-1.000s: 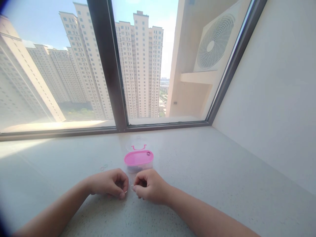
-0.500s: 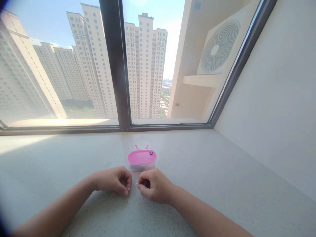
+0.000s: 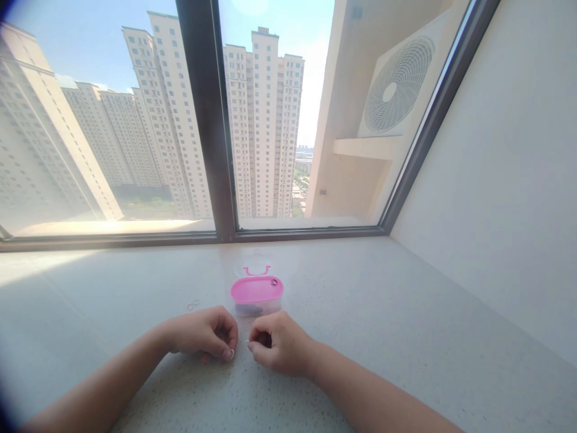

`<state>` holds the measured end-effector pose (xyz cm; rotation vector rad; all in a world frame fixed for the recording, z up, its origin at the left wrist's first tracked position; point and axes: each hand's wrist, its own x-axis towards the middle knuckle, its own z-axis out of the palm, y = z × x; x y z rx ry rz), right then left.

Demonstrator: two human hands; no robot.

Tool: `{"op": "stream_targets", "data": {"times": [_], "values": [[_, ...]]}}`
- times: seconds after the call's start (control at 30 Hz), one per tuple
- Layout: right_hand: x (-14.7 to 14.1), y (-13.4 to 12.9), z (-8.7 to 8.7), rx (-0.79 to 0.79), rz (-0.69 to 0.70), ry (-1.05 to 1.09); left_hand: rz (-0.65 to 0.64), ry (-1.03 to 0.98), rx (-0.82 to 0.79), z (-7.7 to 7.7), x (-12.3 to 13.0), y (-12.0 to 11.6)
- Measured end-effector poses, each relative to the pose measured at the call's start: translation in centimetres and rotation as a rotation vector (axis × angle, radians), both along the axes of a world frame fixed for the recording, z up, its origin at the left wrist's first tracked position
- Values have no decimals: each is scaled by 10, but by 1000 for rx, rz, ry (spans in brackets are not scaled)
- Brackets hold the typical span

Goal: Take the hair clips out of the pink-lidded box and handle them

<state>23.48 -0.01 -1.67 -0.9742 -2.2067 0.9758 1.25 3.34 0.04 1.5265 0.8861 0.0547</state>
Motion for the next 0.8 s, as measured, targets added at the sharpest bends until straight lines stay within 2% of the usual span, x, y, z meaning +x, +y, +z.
{"op": "stream_targets", "data": {"times": [0.17,0.4,0.8], "values": [[-4,0,-6,-26,2,12,4,4,11,5,-1,-3],[-3,-1,0,-55,-11,22,-6,-7,9,7,-3,-4],[3,-1,-1,-70,3,23,-17,-18,-10,6,2,-3]]}}
